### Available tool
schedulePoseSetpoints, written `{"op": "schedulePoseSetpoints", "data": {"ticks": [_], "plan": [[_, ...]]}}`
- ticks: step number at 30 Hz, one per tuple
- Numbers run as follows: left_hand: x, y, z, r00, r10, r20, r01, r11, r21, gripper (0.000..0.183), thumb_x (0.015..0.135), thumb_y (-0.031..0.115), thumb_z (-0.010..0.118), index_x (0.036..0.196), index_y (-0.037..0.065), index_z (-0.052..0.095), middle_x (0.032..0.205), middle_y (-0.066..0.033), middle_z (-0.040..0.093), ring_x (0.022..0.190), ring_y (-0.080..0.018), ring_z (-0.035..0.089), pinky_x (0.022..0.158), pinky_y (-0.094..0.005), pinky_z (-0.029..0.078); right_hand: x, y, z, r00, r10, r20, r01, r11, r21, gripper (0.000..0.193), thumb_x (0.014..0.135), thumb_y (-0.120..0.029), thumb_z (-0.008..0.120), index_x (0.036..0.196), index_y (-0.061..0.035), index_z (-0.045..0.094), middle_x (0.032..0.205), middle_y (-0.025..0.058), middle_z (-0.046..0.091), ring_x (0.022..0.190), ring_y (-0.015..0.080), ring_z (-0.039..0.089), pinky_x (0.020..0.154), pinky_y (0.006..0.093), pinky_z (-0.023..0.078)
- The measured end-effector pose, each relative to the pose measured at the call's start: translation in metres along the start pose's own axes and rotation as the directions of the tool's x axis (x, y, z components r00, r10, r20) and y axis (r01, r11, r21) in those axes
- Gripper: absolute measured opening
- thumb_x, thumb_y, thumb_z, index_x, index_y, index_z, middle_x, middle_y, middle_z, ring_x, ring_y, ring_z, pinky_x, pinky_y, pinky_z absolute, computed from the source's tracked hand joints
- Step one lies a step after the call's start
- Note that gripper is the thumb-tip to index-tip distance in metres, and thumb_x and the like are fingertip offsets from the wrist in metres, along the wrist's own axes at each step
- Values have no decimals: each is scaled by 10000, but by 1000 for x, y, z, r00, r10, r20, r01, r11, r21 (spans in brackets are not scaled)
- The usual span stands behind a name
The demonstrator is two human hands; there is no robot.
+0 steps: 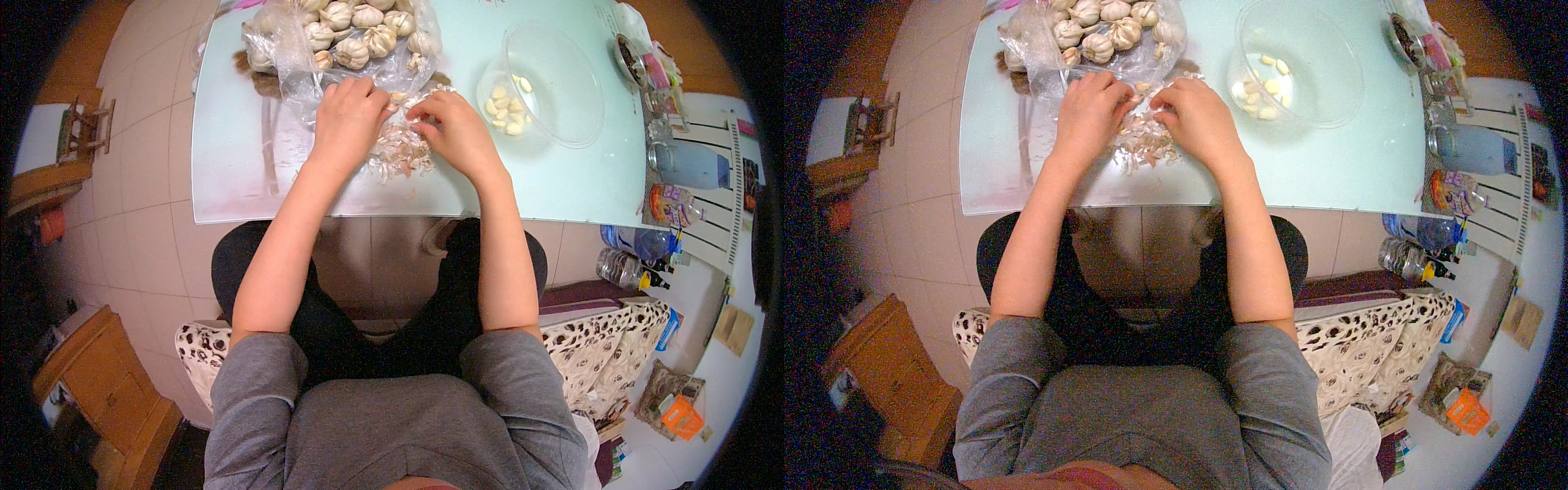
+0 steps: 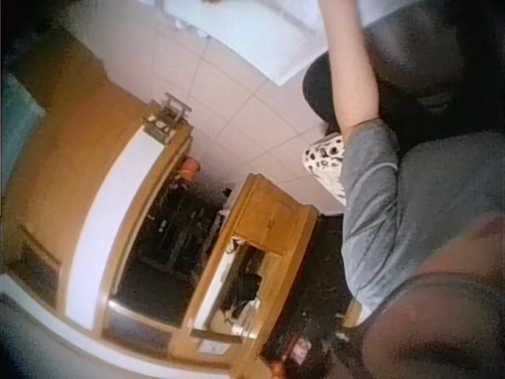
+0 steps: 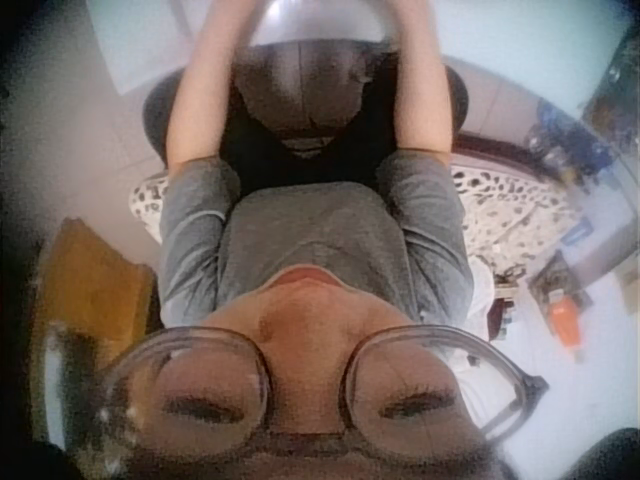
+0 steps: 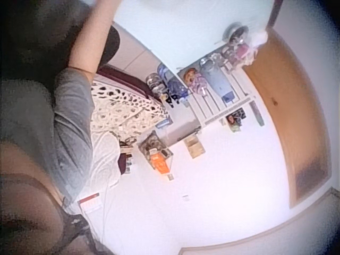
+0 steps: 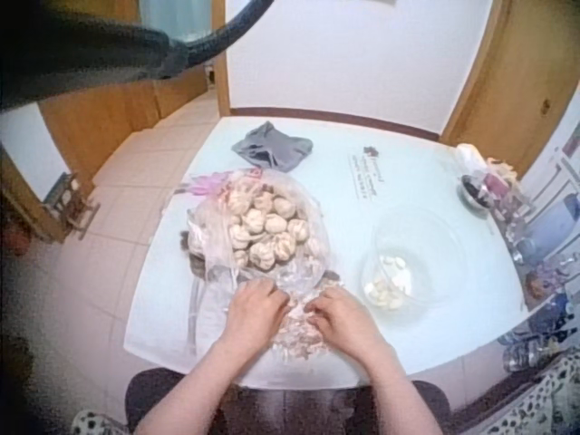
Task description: The person peels garlic by hand at a table, removing the skin from individual cloves and placing the peeled cloves into a clear bowl.
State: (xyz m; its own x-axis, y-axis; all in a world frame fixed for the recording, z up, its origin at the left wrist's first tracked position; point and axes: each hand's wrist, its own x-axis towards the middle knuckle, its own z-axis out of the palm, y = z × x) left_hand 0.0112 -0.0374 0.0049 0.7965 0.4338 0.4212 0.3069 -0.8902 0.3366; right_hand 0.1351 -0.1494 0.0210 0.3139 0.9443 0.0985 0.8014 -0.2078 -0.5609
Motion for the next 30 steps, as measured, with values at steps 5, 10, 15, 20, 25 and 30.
{"op": "schedulePoseSetpoints", "data": {"ticks": [5,10,15,20,25,30], "plan": [[1,-2,-8,999,-36,28,37,997,-62,94,687,143,604,701,54,575,743,-70,520,747,-260,507,651,-366,392,-5,-2,-10,990,122,78,-131,983,130,114,700,-71,549,799,-62,604,803,96,546,816,270,515,687,352,429],[3,-5,-18,999,-50,-10,49,990,-129,111,707,136,587,737,33,559,753,-95,528,728,-281,521,644,-369,414,-7,-2,-9,976,126,-176,-81,966,247,203,695,-16,510,877,-55,592,900,138,537,844,286,514,735,349,427],[4,-9,-19,982,-174,69,187,933,-308,123,741,136,572,797,28,550,760,-86,546,685,-222,530,636,-310,422,-5,13,13,914,-143,-380,27,955,-294,263,663,40,477,894,-27,583,925,142,531,860,284,508,769,343,416],[8,-12,-30,885,-337,320,465,654,-597,152,761,144,579,857,27,576,761,-53,585,697,-132,536,627,-249,419,-8,-3,6,975,-72,-212,59,996,-68,211,672,-2,504,866,-25,585,866,107,554,848,280,507,750,360,416],[7,-10,-29,894,-299,335,445,488,-751,125,780,99,563,873,17,576,784,-22,586,715,-81,527,632,-206,414,-4,-13,-4,912,-157,-379,128,987,-100,138,687,-22,560,823,-22,579,810,82,563,753,235,536,676,309,439],[5,6,-31,867,-236,439,488,224,-843,114,792,54,540,890,1,559,814,-40,586,743,-94,560,644,-198,433,-6,-31,0,880,167,-444,203,713,672,158,679,34,624,809,9,539,785,56,553,673,105,550,613,203,455]]}}
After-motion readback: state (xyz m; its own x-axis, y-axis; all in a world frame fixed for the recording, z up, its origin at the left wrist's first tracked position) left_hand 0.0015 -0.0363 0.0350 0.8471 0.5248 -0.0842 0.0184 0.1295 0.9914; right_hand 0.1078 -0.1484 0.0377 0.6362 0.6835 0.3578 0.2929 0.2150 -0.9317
